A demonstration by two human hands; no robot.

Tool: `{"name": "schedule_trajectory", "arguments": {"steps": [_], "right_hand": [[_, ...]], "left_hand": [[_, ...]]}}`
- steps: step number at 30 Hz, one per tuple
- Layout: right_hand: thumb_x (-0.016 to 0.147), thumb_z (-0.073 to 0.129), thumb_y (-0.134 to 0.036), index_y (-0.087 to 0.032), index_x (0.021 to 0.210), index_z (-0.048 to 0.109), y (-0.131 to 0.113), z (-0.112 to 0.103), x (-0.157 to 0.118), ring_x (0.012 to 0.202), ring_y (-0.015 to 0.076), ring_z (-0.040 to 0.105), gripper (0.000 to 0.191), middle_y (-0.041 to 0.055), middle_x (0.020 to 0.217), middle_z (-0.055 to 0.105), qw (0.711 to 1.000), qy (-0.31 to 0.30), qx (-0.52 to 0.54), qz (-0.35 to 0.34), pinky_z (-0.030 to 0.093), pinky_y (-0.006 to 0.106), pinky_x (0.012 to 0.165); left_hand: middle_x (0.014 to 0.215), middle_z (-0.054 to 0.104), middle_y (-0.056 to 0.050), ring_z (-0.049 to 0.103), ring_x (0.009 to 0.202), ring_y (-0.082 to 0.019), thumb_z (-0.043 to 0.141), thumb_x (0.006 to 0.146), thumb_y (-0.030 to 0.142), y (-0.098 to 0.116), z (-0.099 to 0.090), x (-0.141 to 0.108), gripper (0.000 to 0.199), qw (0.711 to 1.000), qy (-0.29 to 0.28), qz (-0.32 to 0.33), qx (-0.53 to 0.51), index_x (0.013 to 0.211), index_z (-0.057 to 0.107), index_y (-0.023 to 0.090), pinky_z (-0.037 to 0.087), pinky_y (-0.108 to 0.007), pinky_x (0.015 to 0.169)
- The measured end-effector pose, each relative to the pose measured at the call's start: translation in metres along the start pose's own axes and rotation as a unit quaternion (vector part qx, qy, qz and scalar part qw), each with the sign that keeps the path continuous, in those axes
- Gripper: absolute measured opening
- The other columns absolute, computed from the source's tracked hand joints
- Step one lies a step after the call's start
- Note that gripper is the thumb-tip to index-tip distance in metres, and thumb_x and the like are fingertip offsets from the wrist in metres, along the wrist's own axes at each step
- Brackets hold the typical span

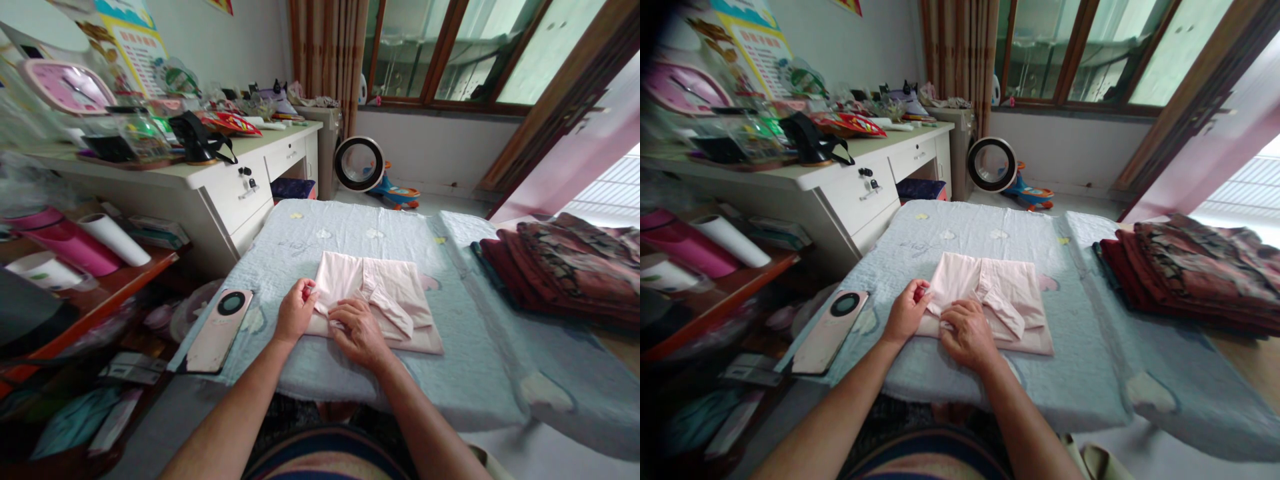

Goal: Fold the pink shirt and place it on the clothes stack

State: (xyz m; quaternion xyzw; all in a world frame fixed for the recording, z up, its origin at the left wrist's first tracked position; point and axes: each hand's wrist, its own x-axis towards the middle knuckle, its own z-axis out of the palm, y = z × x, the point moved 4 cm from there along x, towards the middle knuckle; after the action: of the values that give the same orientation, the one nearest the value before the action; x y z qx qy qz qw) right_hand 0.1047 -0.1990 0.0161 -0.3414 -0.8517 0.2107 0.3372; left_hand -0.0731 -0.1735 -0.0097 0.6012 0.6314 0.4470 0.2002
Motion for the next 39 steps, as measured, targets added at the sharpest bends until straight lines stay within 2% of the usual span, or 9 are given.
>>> {"name": "schedule_trajectory", "arguments": {"steps": [9, 14, 18, 21, 24, 26, 30, 33, 39], "right_hand": [[0.087, 0.058, -0.022, -0.021, 0.101, 0.069, -0.004, 0.0, 0.0, 0.11, 0.024, 0.059, 0.018, 0.0073, 0.1, 0.072, 0.999, -0.024, -0.037, 0.008, 0.037, 0.041, 0.102], [0.087, 0.061, -0.028, -0.018, 0.116, 0.062, -0.012, -0.005, -0.002, 0.118, 0.0259, 0.057, 0.031, 0.0112, 0.116, 0.069, 0.996, -0.076, -0.044, 0.028, 0.033, 0.045, 0.108], [0.093, 0.056, -0.036, -0.018, 0.124, 0.058, -0.016, -0.026, -0.006, 0.113, 0.0242, 0.061, 0.036, 0.0121, 0.122, 0.067, 0.993, -0.109, 0.015, 0.051, 0.044, 0.039, 0.099], [0.099, 0.045, -0.039, -0.021, 0.123, 0.061, -0.004, -0.056, -0.014, 0.107, 0.0215, 0.064, 0.034, 0.0085, 0.118, 0.069, 0.992, -0.049, 0.045, 0.105, 0.05, 0.035, 0.093], [0.101, 0.039, -0.041, -0.021, 0.127, 0.06, 0.02, -0.084, -0.027, 0.124, 0.0246, 0.057, 0.039, 0.0106, 0.13, 0.064, 0.989, 0.054, -0.012, 0.136, 0.044, 0.042, 0.105], [0.099, 0.042, -0.043, -0.019, 0.128, 0.06, 0.037, -0.093, -0.04, 0.135, 0.028, 0.047, 0.043, 0.0132, 0.139, 0.058, 0.984, 0.07, -0.074, 0.145, 0.037, 0.048, 0.112], [0.095, 0.045, -0.045, -0.017, 0.119, 0.067, 0.061, -0.097, -0.063, 0.132, 0.0294, 0.051, 0.043, 0.0148, 0.135, 0.061, 0.981, 0.014, -0.105, 0.164, 0.037, 0.048, 0.112], [0.097, 0.039, -0.044, -0.019, 0.107, 0.07, 0.073, -0.11, -0.072, 0.116, 0.0251, 0.062, 0.041, 0.012, 0.121, 0.069, 0.975, 0.026, -0.076, 0.208, 0.047, 0.039, 0.102], [0.084, 0.055, -0.038, -0.017, 0.106, 0.067, 0.115, -0.141, -0.072, 0.098, 0.0252, 0.067, 0.033, 0.0127, 0.111, 0.071, 0.909, 0.117, -0.106, 0.385, 0.049, 0.034, 0.085]], "left_hand": [[0.097, 0.055, -0.004, 0.058, 0.088, -0.019, 0.054, 0.084, 0.014, 0.007, 0.002, -0.002, 0.024, 0.993, 0.004, 0.068, 0.091, 0.106, 0.058, 0.02, 0.05, -0.031, 0.081], [0.109, 0.056, -0.01, 0.054, 0.1, -0.024, 0.047, 0.087, 0.009, 0.025, 0.0, -0.007, 0.024, 0.967, 0.008, 0.135, 0.217, 0.101, 0.064, 0.02, 0.046, -0.037, 0.092], [0.099, 0.061, -0.008, 0.052, 0.096, -0.025, 0.05, 0.087, 0.012, 0.04, 0.0, -0.017, 0.018, 0.937, -0.114, 0.207, 0.257, 0.092, 0.065, 0.02, 0.043, -0.037, 0.088], [0.092, 0.061, -0.006, 0.051, 0.092, -0.024, 0.049, 0.083, 0.008, 0.04, -0.002, -0.02, 0.019, 0.922, -0.196, 0.215, 0.256, 0.086, 0.063, 0.02, 0.042, -0.036, 0.083], [0.085, 0.06, -0.005, 0.052, 0.086, -0.022, 0.048, 0.076, 0.003, 0.035, -0.005, -0.019, 0.022, 0.917, -0.245, 0.192, 0.25, 0.076, 0.06, 0.021, 0.042, -0.034, 0.079], [0.081, 0.059, -0.004, 0.053, 0.083, -0.021, 0.047, 0.073, 0.001, 0.033, -0.007, -0.016, 0.022, 0.92, -0.264, 0.181, 0.228, 0.072, 0.058, 0.021, 0.042, -0.033, 0.079], [0.091, 0.059, -0.005, 0.056, 0.093, -0.022, 0.049, 0.076, 0.007, 0.027, -0.013, -0.003, 0.019, 0.966, -0.161, 0.124, 0.162, 0.082, 0.06, 0.02, 0.045, -0.036, 0.089], [0.111, 0.057, -0.009, 0.058, 0.101, -0.023, 0.056, 0.079, 0.016, 0.016, -0.014, 0.01, 0.026, 0.992, -0.087, 0.026, 0.085, 0.105, 0.059, 0.018, 0.046, -0.038, 0.095], [0.102, 0.063, -0.009, 0.064, 0.086, -0.02, 0.063, 0.081, 0.028, 0.008, -0.003, 0.031, 0.052, 0.97, -0.141, -0.192, -0.05, 0.128, 0.046, 0.014, 0.051, -0.033, 0.08]]}}
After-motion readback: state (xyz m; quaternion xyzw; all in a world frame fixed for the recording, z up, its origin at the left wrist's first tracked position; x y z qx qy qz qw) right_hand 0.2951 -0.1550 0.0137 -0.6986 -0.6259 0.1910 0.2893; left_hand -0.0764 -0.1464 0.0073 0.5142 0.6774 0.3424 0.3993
